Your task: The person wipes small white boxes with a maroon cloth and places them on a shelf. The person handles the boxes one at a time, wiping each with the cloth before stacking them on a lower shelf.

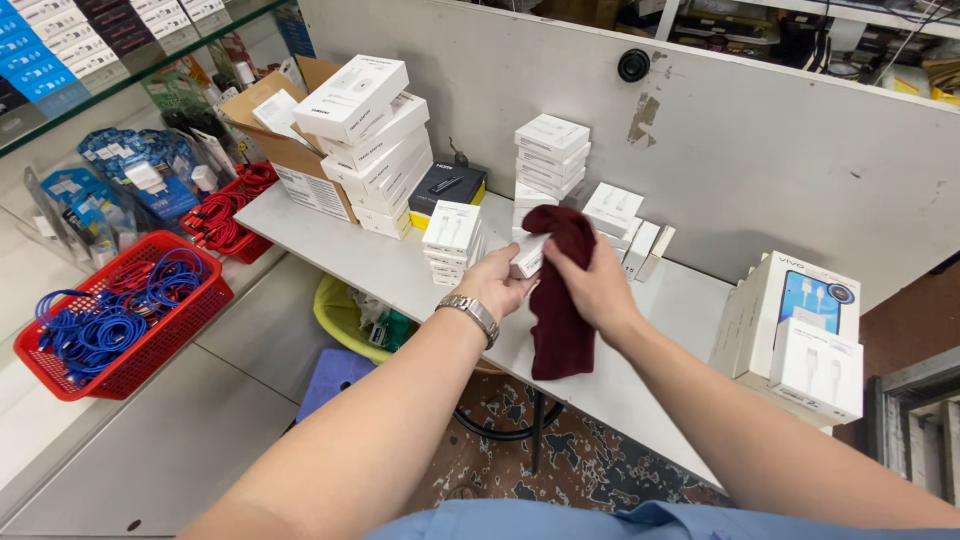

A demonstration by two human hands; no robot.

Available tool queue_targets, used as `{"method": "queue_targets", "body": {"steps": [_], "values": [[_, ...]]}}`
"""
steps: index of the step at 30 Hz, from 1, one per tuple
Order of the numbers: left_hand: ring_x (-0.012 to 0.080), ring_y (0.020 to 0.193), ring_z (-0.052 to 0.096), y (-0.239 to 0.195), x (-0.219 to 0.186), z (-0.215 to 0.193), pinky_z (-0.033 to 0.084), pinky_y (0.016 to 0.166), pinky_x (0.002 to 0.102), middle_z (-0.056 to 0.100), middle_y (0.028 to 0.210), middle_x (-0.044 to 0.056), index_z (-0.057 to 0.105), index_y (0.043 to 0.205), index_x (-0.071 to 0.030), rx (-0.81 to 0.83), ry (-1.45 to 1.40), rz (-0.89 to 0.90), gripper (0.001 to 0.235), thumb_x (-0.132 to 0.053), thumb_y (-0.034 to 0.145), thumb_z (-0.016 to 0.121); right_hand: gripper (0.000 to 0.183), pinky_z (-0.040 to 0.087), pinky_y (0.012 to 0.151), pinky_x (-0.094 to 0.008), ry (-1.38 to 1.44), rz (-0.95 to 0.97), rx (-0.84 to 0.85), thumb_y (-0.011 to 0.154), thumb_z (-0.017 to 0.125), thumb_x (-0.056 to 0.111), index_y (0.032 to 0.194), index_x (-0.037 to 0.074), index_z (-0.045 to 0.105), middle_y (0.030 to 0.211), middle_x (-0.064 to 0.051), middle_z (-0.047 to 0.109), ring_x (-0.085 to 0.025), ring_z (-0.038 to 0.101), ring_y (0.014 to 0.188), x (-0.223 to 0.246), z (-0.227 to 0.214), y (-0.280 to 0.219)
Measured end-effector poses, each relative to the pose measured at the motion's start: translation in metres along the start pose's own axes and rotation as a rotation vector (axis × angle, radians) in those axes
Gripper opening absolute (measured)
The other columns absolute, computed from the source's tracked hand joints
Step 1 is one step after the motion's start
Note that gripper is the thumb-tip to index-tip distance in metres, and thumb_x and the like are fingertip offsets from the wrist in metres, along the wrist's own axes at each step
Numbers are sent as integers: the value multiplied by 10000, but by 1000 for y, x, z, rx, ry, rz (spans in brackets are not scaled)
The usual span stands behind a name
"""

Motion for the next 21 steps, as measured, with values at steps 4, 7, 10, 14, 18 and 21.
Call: {"method": "queue_targets", "body": {"steps": [4,7,10,14,18,21], "values": [[416,1182,664,-51,-10,11,582,882,490,610,1333,270,486,1384,44,142,111,-65,417,-145,1014,522,473,566,823,-373,-193,133,-35,888,702,361,1264,81,641,1039,-112,759,-259,735,903,-37,-45,15],[381,1156,666,-85,-14,21,592,844,489,610,1317,235,460,1403,-5,207,358,-53,458,-172,978,485,533,560,870,-409,-618,114,102,873,748,412,1259,53,676,1086,-168,756,-321,725,978,-66,-54,21],[358,1162,658,-100,-23,20,595,843,479,574,1340,207,350,1444,-65,139,607,0,524,-98,943,500,770,531,915,-398,-913,161,438,740,854,532,1379,171,621,1166,-165,665,-338,662,1070,-104,-27,25],[312,1141,676,-102,-50,11,609,838,454,538,1363,172,226,1484,-118,3,926,180,696,-36,903,599,524,557,886,-361,-687,353,401,942,676,460,1299,76,696,1162,-138,754,-262,692,995,-113,-3,40],[307,1114,699,-98,-85,8,631,806,425,576,1331,200,272,1464,-48,0,1013,353,699,-64,889,669,483,599,779,-302,62,524,409,943,671,224,1358,-10,594,1114,-161,716,-189,673,844,-86,68,51],[306,1101,704,-97,-128,15,625,847,417,645,1284,209,416,1432,-40,-75,1250,620,645,-146,856,685,492,611,780,-286,210,510,384,915,696,112,1362,-26,543,1075,-150,696,-182,686,854,-66,108,67]]}}
Point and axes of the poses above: each hand's wrist, its own y-axis towards the middle knuckle, its own z-axis out of the palm, x = y × z, the point moved 9 cm from there along y, towards the middle knuckle
